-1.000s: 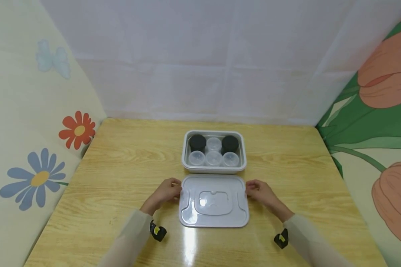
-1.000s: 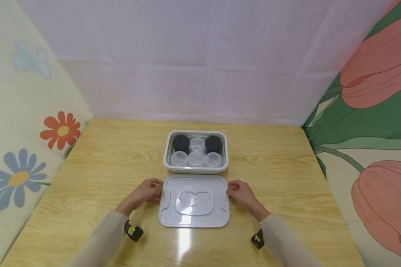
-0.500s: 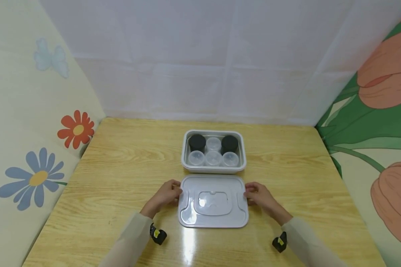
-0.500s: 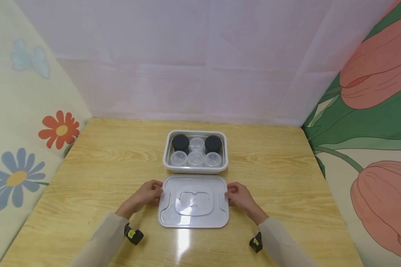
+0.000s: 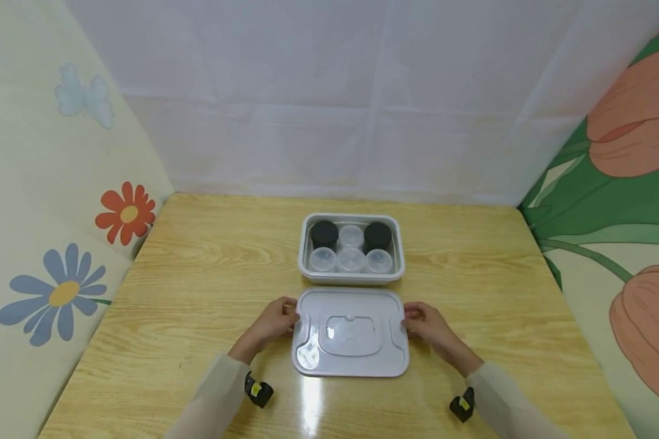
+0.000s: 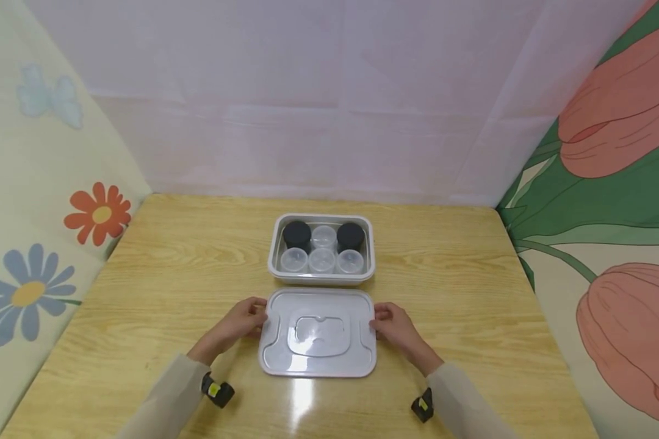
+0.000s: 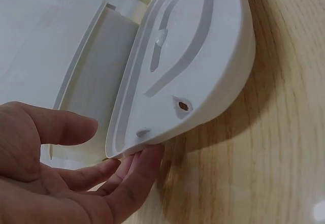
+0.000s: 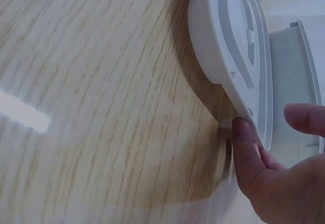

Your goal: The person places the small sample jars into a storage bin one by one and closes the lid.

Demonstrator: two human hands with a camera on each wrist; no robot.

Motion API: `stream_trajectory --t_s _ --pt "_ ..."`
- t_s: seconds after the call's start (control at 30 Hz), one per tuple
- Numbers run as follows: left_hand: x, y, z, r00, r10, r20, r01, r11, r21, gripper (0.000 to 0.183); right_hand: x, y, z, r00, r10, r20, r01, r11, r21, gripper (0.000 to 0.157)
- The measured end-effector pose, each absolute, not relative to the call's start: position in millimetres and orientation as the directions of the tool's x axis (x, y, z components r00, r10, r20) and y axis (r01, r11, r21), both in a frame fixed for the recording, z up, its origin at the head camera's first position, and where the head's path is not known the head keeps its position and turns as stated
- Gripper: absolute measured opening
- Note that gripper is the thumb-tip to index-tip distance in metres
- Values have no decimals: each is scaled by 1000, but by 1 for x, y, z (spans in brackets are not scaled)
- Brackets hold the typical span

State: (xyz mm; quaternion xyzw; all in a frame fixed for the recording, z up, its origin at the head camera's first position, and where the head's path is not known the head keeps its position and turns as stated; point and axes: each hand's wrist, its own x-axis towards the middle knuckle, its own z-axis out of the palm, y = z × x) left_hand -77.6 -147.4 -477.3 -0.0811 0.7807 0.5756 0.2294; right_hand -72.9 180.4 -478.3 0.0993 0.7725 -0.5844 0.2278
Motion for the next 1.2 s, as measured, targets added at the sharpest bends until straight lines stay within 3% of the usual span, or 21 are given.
stream_trajectory --t_s 0.67,1.07,1.2 --pt "-58 -158 -459 -927 232 -294 -227 278 933 47 -41 193 -451 -925 -149 -349 308 239 -921 49" --pt "-55 -161 -433 -933 232 -276 -223 230 947 48 -36 203 -427 -936 -249 -250 209 179 -961 50" --pt "-57 -161 -429 -936 221 -273 -225 219 949 48 -37 206 -428 -948 -276 -159 119 156 -981 48"
